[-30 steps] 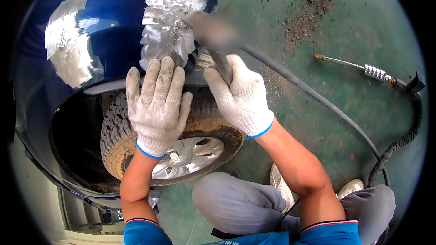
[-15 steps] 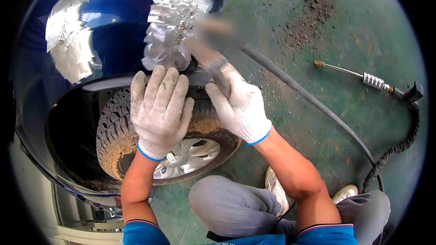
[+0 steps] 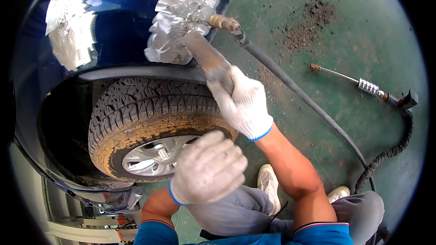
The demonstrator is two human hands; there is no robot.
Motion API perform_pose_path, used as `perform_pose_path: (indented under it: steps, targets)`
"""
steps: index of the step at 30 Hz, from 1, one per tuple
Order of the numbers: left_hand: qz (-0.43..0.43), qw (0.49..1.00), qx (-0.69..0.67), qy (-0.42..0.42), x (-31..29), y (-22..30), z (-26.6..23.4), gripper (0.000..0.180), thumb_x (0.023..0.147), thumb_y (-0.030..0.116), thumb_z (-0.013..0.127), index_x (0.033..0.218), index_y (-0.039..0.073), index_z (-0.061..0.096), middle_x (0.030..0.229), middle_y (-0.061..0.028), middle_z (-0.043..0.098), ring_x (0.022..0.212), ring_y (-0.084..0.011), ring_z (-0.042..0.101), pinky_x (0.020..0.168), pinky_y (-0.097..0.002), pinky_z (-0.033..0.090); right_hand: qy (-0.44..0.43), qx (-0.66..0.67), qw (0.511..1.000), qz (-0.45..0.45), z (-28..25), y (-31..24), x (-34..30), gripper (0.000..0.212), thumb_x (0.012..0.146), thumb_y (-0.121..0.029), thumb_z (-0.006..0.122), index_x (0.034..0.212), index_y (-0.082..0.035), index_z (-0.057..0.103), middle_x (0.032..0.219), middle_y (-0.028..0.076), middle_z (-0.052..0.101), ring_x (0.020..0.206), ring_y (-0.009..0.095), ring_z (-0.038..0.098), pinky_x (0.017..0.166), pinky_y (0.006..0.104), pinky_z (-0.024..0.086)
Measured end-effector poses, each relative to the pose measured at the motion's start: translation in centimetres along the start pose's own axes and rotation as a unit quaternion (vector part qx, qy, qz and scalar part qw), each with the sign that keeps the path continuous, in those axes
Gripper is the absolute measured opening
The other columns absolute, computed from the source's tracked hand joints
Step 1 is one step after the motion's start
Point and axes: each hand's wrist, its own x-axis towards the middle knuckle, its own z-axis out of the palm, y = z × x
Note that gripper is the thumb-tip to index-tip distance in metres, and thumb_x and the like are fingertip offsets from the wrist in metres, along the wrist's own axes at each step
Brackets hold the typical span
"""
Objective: The person uses a hammer and a metal dolly to manually flatten a dent on the side panel of a blue car. They repeatedly strike the dolly against the car's surface to push the metal back into shape. Later, they use a pneumatic tool to further work on the repaired area.
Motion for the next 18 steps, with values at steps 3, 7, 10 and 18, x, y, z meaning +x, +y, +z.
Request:
perform_pose_path:
  steps: [3,7,10,18]
  targets:
    - [0.01,0.996,-0.089,-0.011,0.1,0.2,1.9,0.032,0.081,0.022,0.083,0.107,0.004,0.077,0.107,-0.0116,0.076,0.105,-0.0284,0.074,0.106,-0.0495,0.058,-0.01,0.004,1.0,-0.006,0.4,0.7,-0.3,0.02,0.099,-0.008,0.072,0.117,0.002,0.072,0.097,0.019,0.076,0.083,0.034,0.075,0.081,0.0392,0.06]
    - [0.005,0.992,-0.128,-0.004,-0.7,0.0,2.3,0.027,0.083,0.02,0.083,0.104,0.004,0.078,0.105,-0.0114,0.077,0.103,-0.0278,0.075,0.105,-0.0485,0.059,-0.035,0.02,0.998,0.055,0.4,-0.8,-0.5,0.027,0.099,-0.004,0.072,0.125,0.002,0.071,0.102,0.018,0.077,0.086,0.029,0.075,0.083,0.0371,0.059]
    - [0.016,0.989,-0.147,0.007,-0.6,-0.3,2.0,0.026,0.083,0.02,0.084,0.103,0.005,0.078,0.106,-0.0104,0.077,0.104,-0.0274,0.075,0.105,-0.0483,0.06,-0.013,-0.02,0.999,-0.034,0.8,-0.2,0.1,0.026,0.098,-0.011,0.076,0.121,-0.001,0.071,0.094,0.019,0.074,0.083,0.034,0.074,0.077,0.0396,0.06]
    - [0.03,0.986,-0.161,0.021,0.2,-0.4,1.5,0.027,0.08,0.02,0.085,0.102,0.007,0.078,0.105,-0.0109,0.077,0.103,-0.0275,0.076,0.104,-0.0494,0.061,-0.005,-0.001,1.0,-0.028,0.8,0.0,0.0,0.018,0.094,-0.018,0.077,0.105,-0.007,0.07,0.088,0.021,0.074,0.079,0.042,0.076,0.068,0.0479,0.06]
